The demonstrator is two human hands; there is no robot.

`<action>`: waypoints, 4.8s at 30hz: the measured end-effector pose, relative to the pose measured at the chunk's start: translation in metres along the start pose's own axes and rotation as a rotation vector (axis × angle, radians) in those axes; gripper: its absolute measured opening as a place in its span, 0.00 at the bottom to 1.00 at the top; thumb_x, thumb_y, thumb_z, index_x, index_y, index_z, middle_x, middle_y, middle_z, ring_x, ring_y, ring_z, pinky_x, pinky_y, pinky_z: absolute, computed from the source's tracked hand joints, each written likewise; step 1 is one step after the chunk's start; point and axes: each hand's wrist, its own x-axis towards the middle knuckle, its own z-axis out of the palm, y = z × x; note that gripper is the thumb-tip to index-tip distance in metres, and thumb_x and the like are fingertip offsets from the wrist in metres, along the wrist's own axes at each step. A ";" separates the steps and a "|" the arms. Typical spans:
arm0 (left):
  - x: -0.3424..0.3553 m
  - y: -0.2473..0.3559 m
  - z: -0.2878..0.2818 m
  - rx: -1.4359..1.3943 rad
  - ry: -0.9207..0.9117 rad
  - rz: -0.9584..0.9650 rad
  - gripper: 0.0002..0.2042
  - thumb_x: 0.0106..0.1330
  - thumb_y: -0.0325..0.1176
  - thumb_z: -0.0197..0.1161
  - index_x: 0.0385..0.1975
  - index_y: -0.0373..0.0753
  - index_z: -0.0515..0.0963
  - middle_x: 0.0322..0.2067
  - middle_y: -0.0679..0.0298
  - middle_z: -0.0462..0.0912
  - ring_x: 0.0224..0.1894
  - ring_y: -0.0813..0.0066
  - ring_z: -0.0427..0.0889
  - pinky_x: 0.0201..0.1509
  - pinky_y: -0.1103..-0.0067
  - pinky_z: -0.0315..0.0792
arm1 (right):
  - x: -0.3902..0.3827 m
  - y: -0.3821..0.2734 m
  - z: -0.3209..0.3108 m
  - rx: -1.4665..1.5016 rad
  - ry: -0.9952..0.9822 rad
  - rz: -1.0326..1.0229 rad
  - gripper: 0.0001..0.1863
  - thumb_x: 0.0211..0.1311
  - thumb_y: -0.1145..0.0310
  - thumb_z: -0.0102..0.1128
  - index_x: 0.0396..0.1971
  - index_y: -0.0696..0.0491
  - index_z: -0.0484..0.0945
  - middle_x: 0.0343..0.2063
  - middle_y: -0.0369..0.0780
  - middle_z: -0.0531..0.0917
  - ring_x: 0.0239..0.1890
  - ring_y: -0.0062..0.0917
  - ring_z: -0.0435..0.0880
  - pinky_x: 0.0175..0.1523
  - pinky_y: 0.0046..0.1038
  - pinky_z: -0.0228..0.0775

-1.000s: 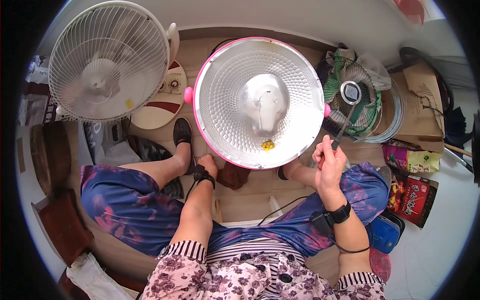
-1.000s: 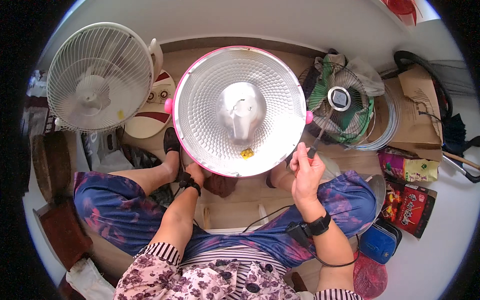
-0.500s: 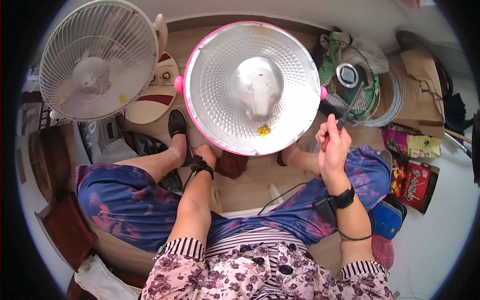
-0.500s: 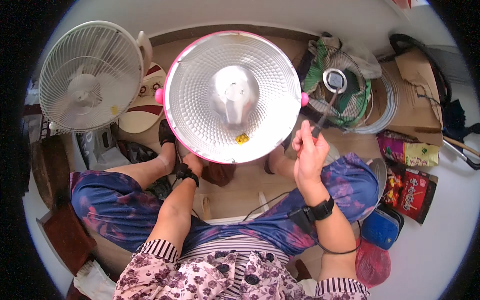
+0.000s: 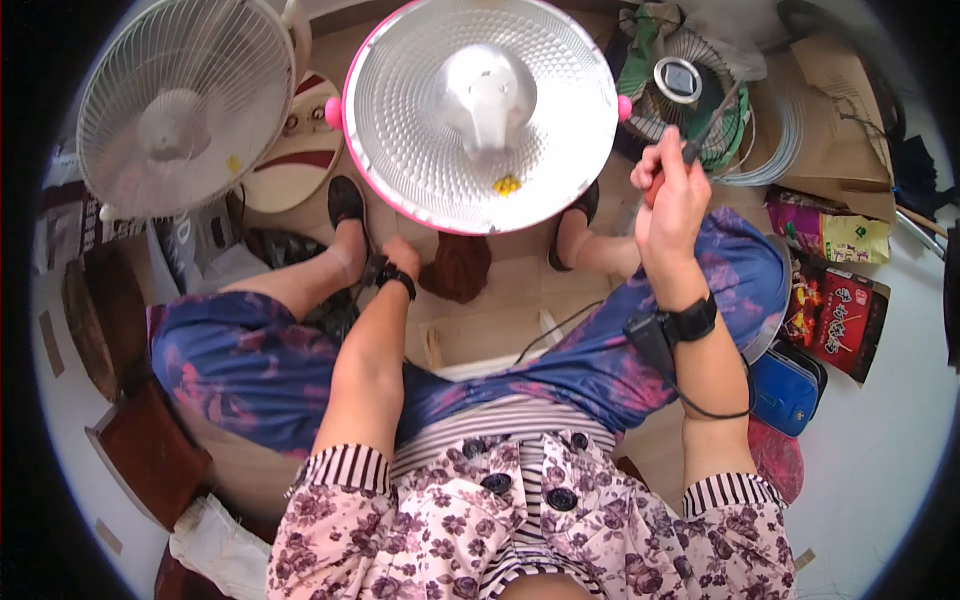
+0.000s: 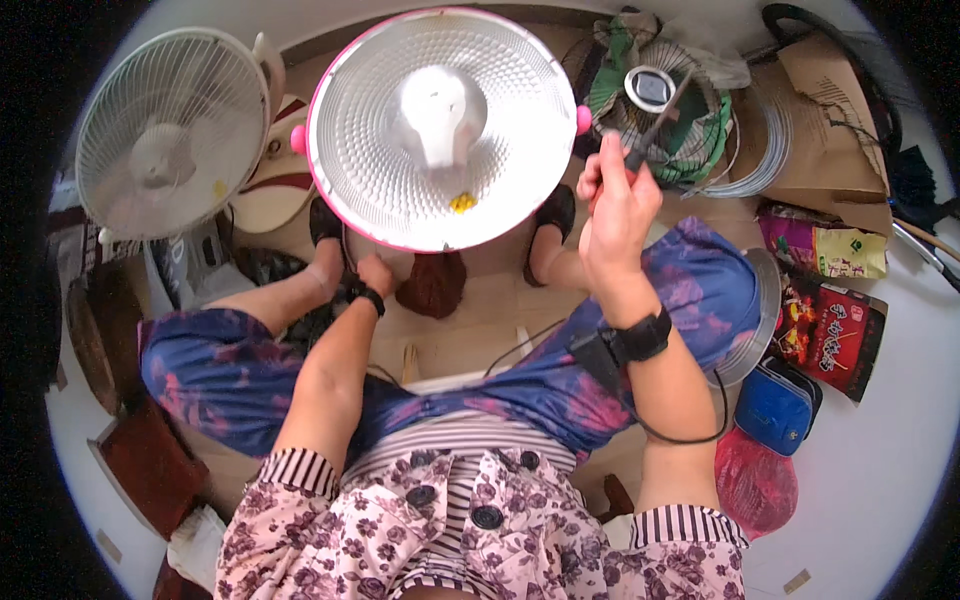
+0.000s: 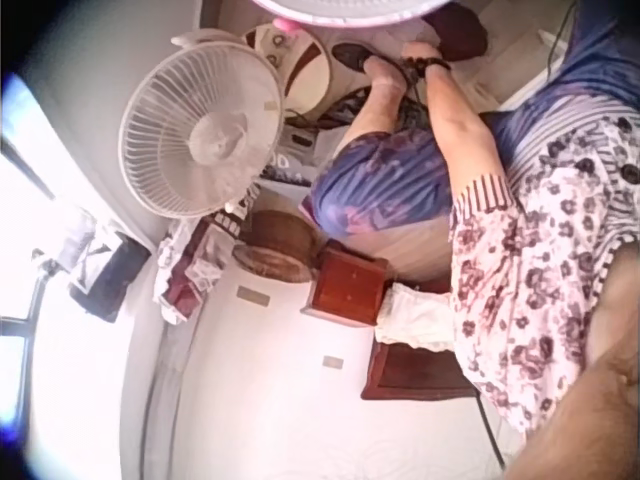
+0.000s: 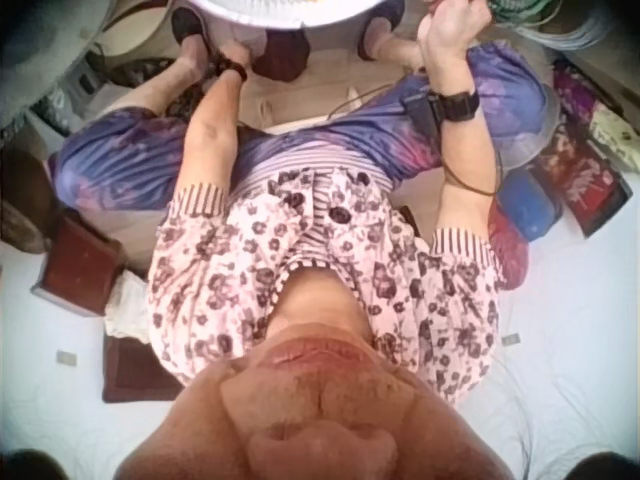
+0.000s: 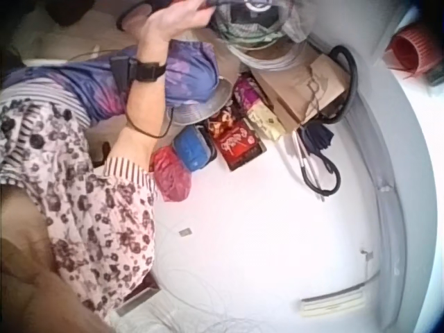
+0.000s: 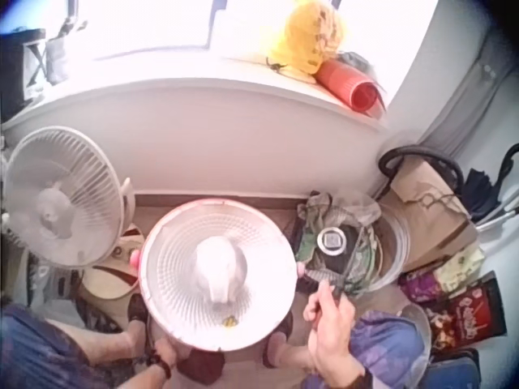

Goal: The person sits on the floor and uses a screwdriver to remove screws from a pink and white circular light fixture, handling the internal wiring and hardware.

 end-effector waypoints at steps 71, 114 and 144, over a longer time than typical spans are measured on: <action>-0.176 0.047 -0.340 -1.382 -0.426 0.609 0.10 0.60 0.22 0.59 0.41 0.27 0.77 0.33 0.54 0.83 0.38 0.71 0.83 0.49 0.81 0.75 | -0.066 0.007 0.064 -0.425 -0.703 -0.019 0.07 0.55 0.70 0.64 0.27 0.59 0.80 0.16 0.29 0.76 0.17 0.08 0.67 0.21 0.14 0.56; -0.157 0.048 -0.342 -1.523 -0.198 0.514 0.08 0.58 0.27 0.64 0.35 0.31 0.80 0.29 0.59 0.83 0.33 0.73 0.83 0.40 0.80 0.76 | -0.050 0.009 0.072 -0.194 -0.698 0.322 0.07 0.59 0.70 0.59 0.32 0.59 0.75 0.25 0.39 0.82 0.17 0.10 0.70 0.19 0.13 0.59; -0.169 0.066 -0.339 -1.067 0.601 0.947 0.06 0.48 0.17 0.66 0.26 0.33 0.82 0.29 0.62 0.82 0.32 0.77 0.81 0.38 0.82 0.76 | -0.060 0.005 0.078 -0.077 -0.559 0.399 0.08 0.56 0.72 0.61 0.30 0.61 0.76 0.21 0.37 0.79 0.17 0.12 0.71 0.18 0.14 0.59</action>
